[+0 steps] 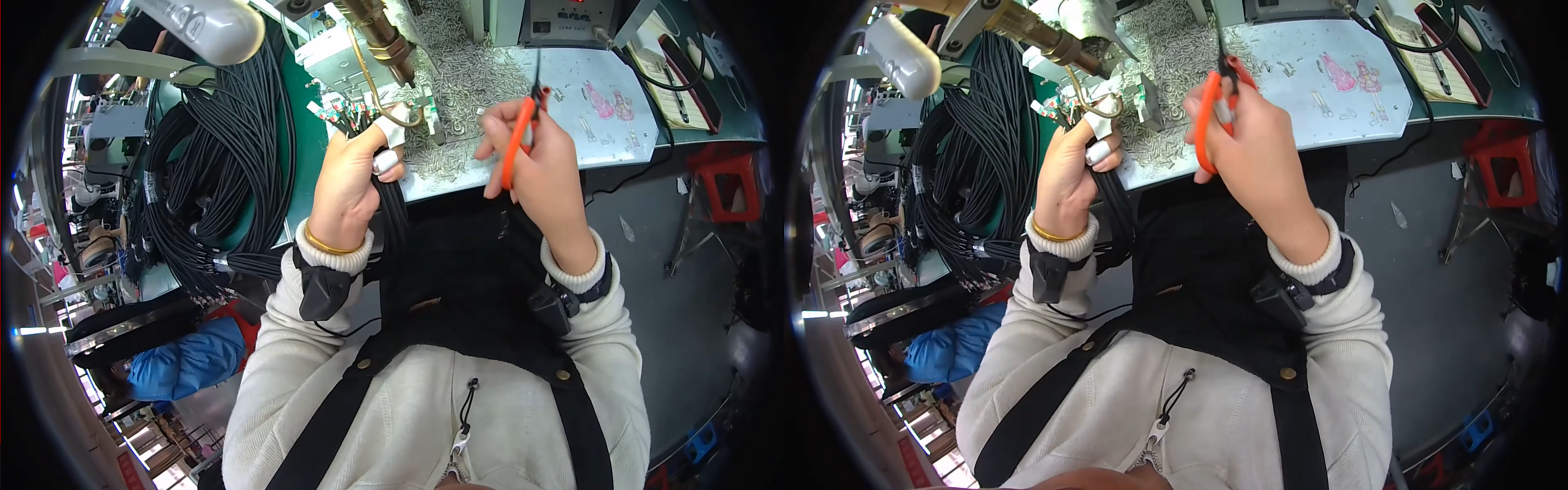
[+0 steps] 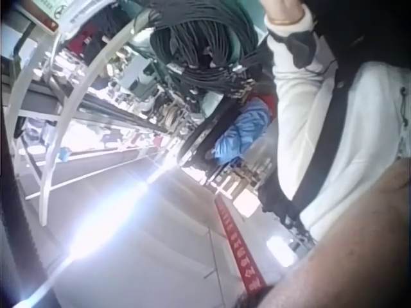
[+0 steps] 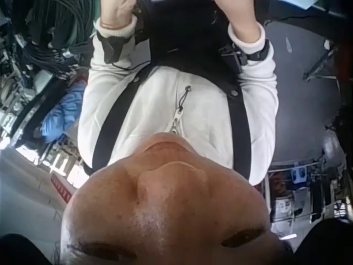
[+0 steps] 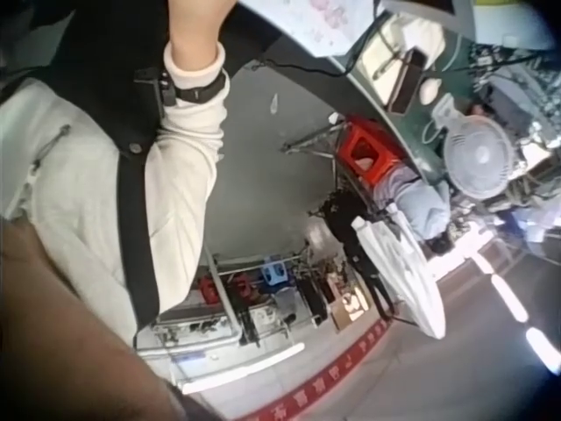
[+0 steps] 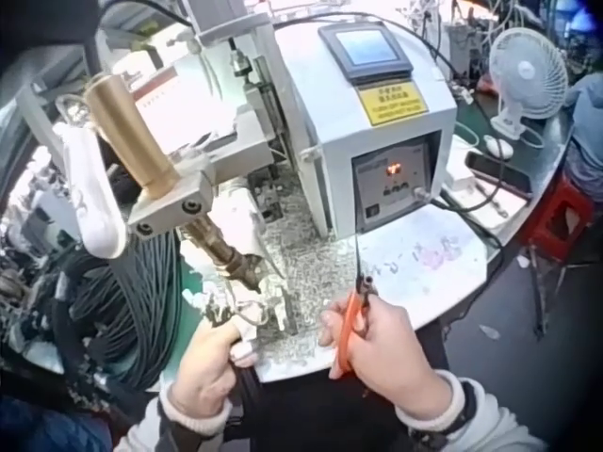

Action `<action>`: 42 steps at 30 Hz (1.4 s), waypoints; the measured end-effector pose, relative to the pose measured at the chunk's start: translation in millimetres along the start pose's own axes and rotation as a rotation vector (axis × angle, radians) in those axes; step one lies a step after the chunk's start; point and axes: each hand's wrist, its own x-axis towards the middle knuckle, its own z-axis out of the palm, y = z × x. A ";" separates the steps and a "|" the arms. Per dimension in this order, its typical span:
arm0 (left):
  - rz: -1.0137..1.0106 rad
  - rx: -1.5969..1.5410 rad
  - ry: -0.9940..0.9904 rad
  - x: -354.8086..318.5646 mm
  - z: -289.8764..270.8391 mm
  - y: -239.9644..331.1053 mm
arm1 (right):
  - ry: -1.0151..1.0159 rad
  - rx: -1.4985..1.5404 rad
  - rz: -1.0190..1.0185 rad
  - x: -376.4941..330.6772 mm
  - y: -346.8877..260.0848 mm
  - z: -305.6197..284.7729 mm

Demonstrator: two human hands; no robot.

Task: The person trims the ends of wires with shears and places them into a machine to be crimped, repeating this process for several cables. Finally, the person gathers the finished wires into a bundle by hand.

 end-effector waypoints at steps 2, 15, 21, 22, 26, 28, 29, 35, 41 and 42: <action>0.022 0.073 0.045 -1.9 9.5 4.6 | -0.044 -0.011 -0.006 13.2 -3.2 2.1; -0.046 0.198 0.112 5.2 16.7 8.2 | -0.250 -0.066 0.110 50.6 1.9 12.9; -0.003 0.264 0.115 6.8 15.4 9.7 | -0.176 -0.038 0.090 46.0 2.7 17.8; 0.013 0.272 0.123 6.7 15.1 9.4 | -0.157 -0.022 0.078 45.2 3.2 18.5; 0.043 0.311 0.142 5.2 17.2 8.5 | -0.089 -0.029 -0.017 41.8 6.9 22.6; 0.052 0.326 0.146 4.5 18.9 8.7 | -0.082 -0.031 -0.013 41.6 8.4 23.2; 0.052 0.328 0.143 4.3 19.7 9.1 | -0.074 -0.034 -0.009 41.5 9.0 23.4; 0.073 0.345 0.163 2.8 22.8 9.8 | -0.052 -0.033 -0.017 40.7 10.5 24.9; 0.094 0.334 0.136 1.1 21.0 7.0 | -0.042 -0.001 -0.014 40.2 12.9 24.8; 0.100 0.346 0.150 0.2 21.7 6.9 | -0.047 0.009 -0.024 40.0 13.1 24.6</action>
